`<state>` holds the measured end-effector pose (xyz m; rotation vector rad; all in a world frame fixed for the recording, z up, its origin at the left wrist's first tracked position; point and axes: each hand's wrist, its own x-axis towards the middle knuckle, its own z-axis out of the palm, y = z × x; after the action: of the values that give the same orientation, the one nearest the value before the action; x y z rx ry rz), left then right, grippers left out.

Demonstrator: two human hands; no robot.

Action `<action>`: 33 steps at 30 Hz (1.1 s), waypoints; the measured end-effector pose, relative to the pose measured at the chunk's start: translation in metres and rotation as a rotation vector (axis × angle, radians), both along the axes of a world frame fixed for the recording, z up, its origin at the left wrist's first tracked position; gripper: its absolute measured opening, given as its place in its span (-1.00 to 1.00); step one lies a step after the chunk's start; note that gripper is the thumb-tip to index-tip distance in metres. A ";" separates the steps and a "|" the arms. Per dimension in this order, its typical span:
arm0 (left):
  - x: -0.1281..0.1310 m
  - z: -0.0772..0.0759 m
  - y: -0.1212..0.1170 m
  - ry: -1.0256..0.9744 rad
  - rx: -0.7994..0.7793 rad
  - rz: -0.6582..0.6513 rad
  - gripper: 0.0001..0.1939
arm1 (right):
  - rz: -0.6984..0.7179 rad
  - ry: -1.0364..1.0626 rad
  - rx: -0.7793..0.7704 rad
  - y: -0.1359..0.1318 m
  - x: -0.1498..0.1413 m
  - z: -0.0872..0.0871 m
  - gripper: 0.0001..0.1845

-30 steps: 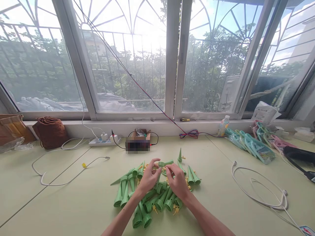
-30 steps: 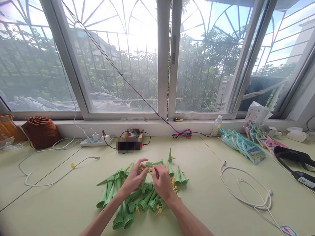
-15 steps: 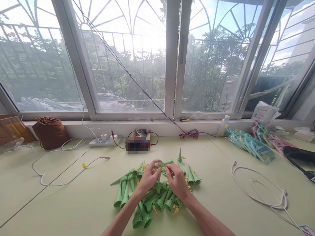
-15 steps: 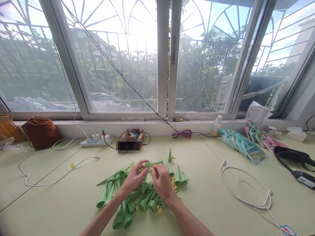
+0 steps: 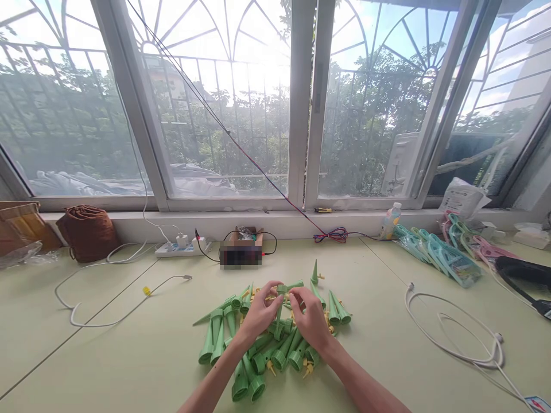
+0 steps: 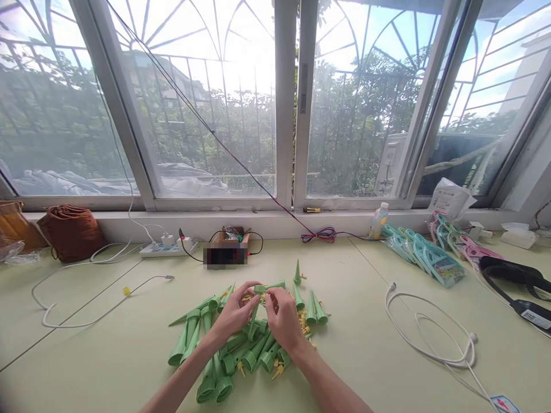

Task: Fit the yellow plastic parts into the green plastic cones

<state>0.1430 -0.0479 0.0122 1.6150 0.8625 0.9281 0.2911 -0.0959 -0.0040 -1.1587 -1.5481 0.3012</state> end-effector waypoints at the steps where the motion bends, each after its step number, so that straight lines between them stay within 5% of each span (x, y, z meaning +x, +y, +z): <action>1: 0.000 0.000 0.000 -0.003 0.001 -0.002 -0.57 | 0.002 0.002 -0.002 0.000 0.000 0.000 -0.77; 33: 0.000 0.000 -0.001 -0.006 0.031 -0.003 -0.64 | 0.019 0.000 -0.028 0.000 0.000 0.001 -0.74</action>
<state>0.1428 -0.0489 0.0122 1.6391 0.8451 0.9482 0.2907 -0.0958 -0.0029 -1.1668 -1.5600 0.3366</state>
